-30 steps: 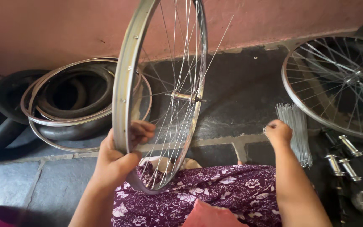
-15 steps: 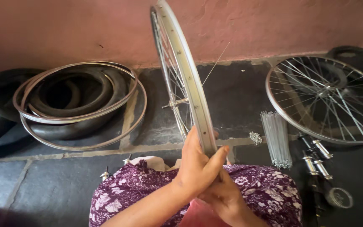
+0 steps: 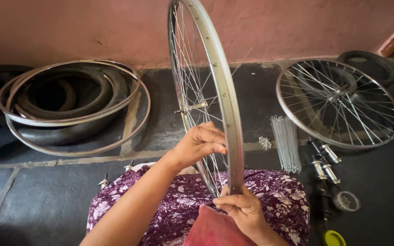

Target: The person laces a bicycle wheel by inserting spokes through the rim and hub, then secures them with nipples. They rotate the wheel to access different sections and continue the process until the wheel is fully laced.

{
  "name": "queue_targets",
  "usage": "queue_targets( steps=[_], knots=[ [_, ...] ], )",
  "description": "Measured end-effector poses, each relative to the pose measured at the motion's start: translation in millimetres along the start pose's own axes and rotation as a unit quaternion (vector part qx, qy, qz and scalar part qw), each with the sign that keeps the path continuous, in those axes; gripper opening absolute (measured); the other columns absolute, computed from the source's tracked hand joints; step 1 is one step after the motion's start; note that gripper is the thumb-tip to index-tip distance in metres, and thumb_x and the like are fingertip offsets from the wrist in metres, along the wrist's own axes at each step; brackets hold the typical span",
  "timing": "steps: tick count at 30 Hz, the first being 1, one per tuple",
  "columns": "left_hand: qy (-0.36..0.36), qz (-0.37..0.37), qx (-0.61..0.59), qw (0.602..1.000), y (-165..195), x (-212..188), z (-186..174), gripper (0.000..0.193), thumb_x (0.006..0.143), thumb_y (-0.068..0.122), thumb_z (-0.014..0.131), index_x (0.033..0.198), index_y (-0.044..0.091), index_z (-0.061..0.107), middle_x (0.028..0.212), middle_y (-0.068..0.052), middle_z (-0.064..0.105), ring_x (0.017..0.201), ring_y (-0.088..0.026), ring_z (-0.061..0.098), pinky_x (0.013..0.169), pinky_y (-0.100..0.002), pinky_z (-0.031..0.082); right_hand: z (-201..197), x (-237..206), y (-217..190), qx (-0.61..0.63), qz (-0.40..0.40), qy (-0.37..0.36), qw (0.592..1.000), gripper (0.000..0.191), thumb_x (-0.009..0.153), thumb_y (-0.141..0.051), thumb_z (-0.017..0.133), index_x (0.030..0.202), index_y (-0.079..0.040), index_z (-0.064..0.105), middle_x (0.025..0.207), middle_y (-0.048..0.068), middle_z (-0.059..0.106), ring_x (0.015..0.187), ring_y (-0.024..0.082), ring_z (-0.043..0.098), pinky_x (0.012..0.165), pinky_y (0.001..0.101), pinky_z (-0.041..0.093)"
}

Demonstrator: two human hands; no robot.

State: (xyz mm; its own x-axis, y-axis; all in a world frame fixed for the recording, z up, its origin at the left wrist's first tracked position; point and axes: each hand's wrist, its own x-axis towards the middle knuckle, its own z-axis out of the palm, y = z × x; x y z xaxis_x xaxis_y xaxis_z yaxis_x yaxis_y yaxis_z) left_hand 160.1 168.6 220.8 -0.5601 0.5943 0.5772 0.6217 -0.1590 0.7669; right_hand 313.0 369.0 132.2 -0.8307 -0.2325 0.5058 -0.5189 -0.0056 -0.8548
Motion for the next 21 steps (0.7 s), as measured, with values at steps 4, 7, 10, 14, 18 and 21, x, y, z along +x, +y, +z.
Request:
queue_targets(
  steps=[4, 7, 10, 14, 18, 21],
  knots=[
    [0.015, 0.110, 0.032, 0.993, -8.6, 8.9, 6.7, 0.018, 0.095, 0.019, 0.076, 0.099, 0.002, 0.079, 0.101, -0.004, 0.072, 0.100, -0.016, 0.061, 0.098, -0.034, 0.047, -4.4, -4.1, -0.2, -0.004, 0.018, 0.002, 1.000, 0.020, 0.085, 0.005, 0.078, 0.101, -0.007, 0.080, 0.096, 0.004, 0.066, 0.086, 0.015, 0.067, 0.075, 0.0281, 0.056],
    [-0.010, -0.144, -0.213, 0.966, -10.2, 9.4, 22.0, 0.020, 0.091, 0.021, 0.078, 0.100, 0.004, 0.079, 0.099, -0.004, 0.069, 0.084, -0.011, 0.063, 0.072, -0.028, 0.053, -2.6, -7.3, 1.2, 0.008, 0.037, 0.006, 0.999, 0.020, 0.085, 0.005, 0.078, 0.100, -0.007, 0.081, 0.095, 0.004, 0.066, 0.084, 0.014, 0.066, 0.071, 0.0278, 0.056],
    [-0.003, -0.114, -0.265, 0.957, -7.2, 0.9, 34.1, 0.017, 0.094, 0.019, 0.077, 0.100, 0.003, 0.078, 0.101, -0.004, 0.069, 0.090, -0.011, 0.064, 0.077, -0.027, 0.054, 0.1, -12.2, -0.4, 0.015, 0.043, 0.003, 0.999, 0.019, 0.084, 0.004, 0.079, 0.100, -0.007, 0.081, 0.094, 0.004, 0.066, 0.081, 0.013, 0.067, 0.068, 0.0272, 0.056],
    [0.006, -0.128, -0.285, 0.950, -3.2, -13.4, 33.9, 0.016, 0.094, 0.015, 0.078, 0.099, 0.000, 0.078, 0.103, -0.005, 0.068, 0.087, -0.012, 0.062, 0.072, -0.027, 0.052, 0.5, -10.8, -5.5, 0.041, 0.021, -0.045, 0.998, 0.019, 0.086, 0.003, 0.080, 0.102, -0.007, 0.080, 0.097, 0.005, 0.067, 0.085, 0.015, 0.069, 0.074, 0.0287, 0.058],
    [0.031, -0.139, -0.311, 0.940, -5.8, -13.6, 25.0, 0.016, 0.095, 0.013, 0.078, 0.102, -0.001, 0.077, 0.107, -0.005, 0.068, 0.091, -0.014, 0.066, 0.080, -0.029, 0.055, -14.8, 1.0, -22.4, -0.020, 0.035, -0.068, 0.997, 0.017, 0.084, 0.002, 0.078, 0.098, -0.008, 0.077, 0.112, 0.009, 0.067, 0.102, 0.022, 0.069, 0.084, 0.0309, 0.058],
    [0.020, -0.111, -0.309, 0.944, -7.6, -11.9, 17.8, 0.018, 0.097, 0.015, 0.076, 0.108, 0.000, 0.076, 0.111, -0.005, 0.069, 0.101, -0.014, 0.066, 0.090, -0.030, 0.055, -38.6, 15.2, -43.5, -0.080, -0.026, -0.063, 0.994, 0.017, 0.083, 0.003, 0.073, 0.098, -0.005, 0.076, 0.126, 0.019, 0.059, 0.117, 0.030, 0.058, 0.094, 0.0345, 0.050]
  ],
)
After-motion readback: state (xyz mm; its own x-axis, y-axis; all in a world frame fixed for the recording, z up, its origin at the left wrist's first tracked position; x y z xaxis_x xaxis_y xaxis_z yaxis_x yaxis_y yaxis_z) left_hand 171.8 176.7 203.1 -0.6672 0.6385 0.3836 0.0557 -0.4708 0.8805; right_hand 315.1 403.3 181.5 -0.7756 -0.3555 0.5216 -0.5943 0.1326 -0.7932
